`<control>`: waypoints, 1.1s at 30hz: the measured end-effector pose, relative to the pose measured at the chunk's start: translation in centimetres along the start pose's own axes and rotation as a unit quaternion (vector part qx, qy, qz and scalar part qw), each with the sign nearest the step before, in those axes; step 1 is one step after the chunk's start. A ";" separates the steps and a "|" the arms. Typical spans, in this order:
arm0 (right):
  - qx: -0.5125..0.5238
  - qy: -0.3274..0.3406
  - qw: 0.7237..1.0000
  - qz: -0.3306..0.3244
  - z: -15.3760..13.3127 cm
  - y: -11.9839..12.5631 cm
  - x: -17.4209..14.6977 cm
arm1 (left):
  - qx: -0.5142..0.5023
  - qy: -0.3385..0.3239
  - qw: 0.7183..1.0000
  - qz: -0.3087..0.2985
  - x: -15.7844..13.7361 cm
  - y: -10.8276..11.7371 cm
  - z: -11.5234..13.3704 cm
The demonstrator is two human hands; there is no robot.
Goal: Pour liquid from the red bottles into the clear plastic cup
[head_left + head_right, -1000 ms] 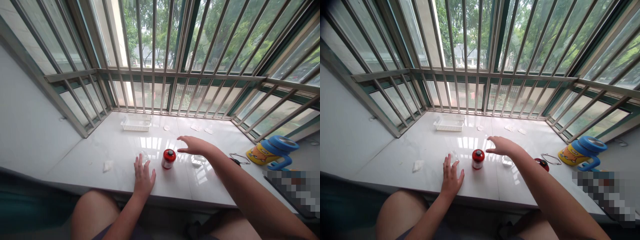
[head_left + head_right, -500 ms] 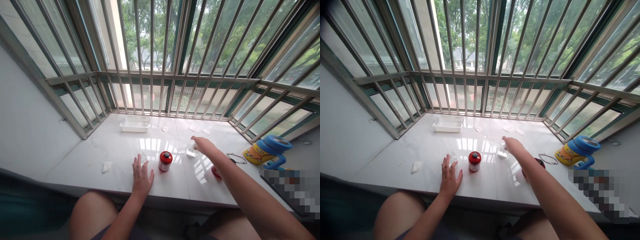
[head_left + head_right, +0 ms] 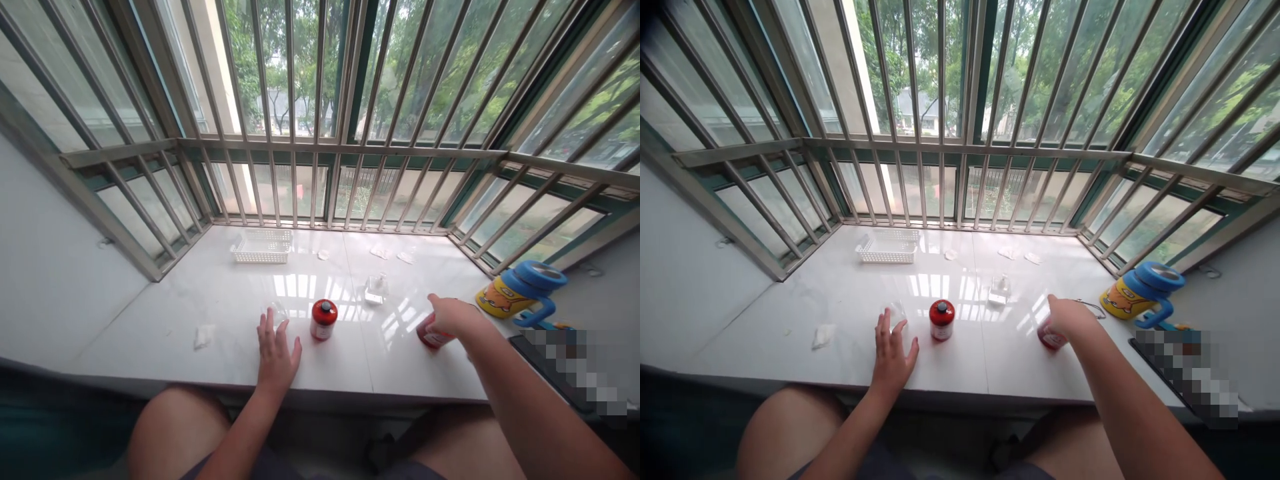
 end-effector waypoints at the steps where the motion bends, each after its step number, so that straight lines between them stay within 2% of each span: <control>1: 0.003 0.009 1.000 0.012 0.0 0.1 0.3 | 0.000 0.000 1.000 0.000 0.0 0.0 0.0; 6: 0.025 0.033 0.995 0.094 -1.3 1.2 2.6 | 0.008 0.002 1.000 0.001 -0.1 0.1 0.1; 8: 0.034 0.035 0.987 0.153 -1.9 1.7 3.0 | 0.015 0.002 1.000 0.000 -0.1 0.1 0.1; 10: 0.057 0.053 0.964 0.255 -3.1 2.5 2.2 | 0.021 0.002 1.000 -0.006 -0.2 0.0 0.1; 12: 0.114 0.109 0.920 0.360 -5.5 3.3 -0.1 | 0.024 0.003 1.000 -0.011 -0.2 -0.1 0.0; 13: 0.157 0.147 0.895 0.391 -7.1 3.5 -1.7 | 0.025 0.003 1.000 -0.012 -0.2 -0.1 0.0; 14: 0.203 0.196 0.874 0.395 -9.1 3.6 -3.4 | 0.025 0.003 1.000 -0.013 -0.3 -0.1 0.0; 16: 0.294 0.283 0.841 0.354 -13.9 3.5 -6.6 | 0.023 0.004 1.000 -0.015 -0.3 -0.1 0.0; 18: 0.378 0.320 0.814 0.302 -18.7 3.1 -8.9 | 0.017 0.008 1.000 -0.016 -0.3 -0.1 0.0; 21: 0.488 0.305 0.784 0.232 -24.7 2.3 -10.3 | 0.003 0.017 1.000 -0.016 -0.3 -0.1 0.0; 24: 0.542 0.264 0.770 0.207 -28.1 1.4 -10.7 | -0.006 0.023 1.000 -0.016 -0.4 -0.1 0.0; 26: 0.551 0.259 0.765 0.209 -28.6 0.9 -11.4 | -0.011 0.028 0.999 -0.014 -0.4 -0.1 -0.1; 28: 0.556 0.260 0.761 0.211 -27.8 0.3 -12.6 | -0.020 0.031 0.999 -0.009 -0.5 -0.2 -0.4; 31: 0.553 0.246 0.765 0.219 -24.8 -0.7 -14.5 | -0.040 0.019 0.999 0.012 -0.4 0.2 -0.5; 33: 0.556 0.211 0.770 0.229 -22.4 -1.4 -15.4 | -0.068 -0.003 0.997 0.025 0.1 0.9 0.1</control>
Point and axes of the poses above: each hand's wrist, its own x-axis towards the middle knuckle, its own y-axis out of the back of the hand, z = x × y, the point moved 5 cm from there along x, towards the middle knuckle, and after that the axes turned 12 degrees about z, right-handed, at the moved point
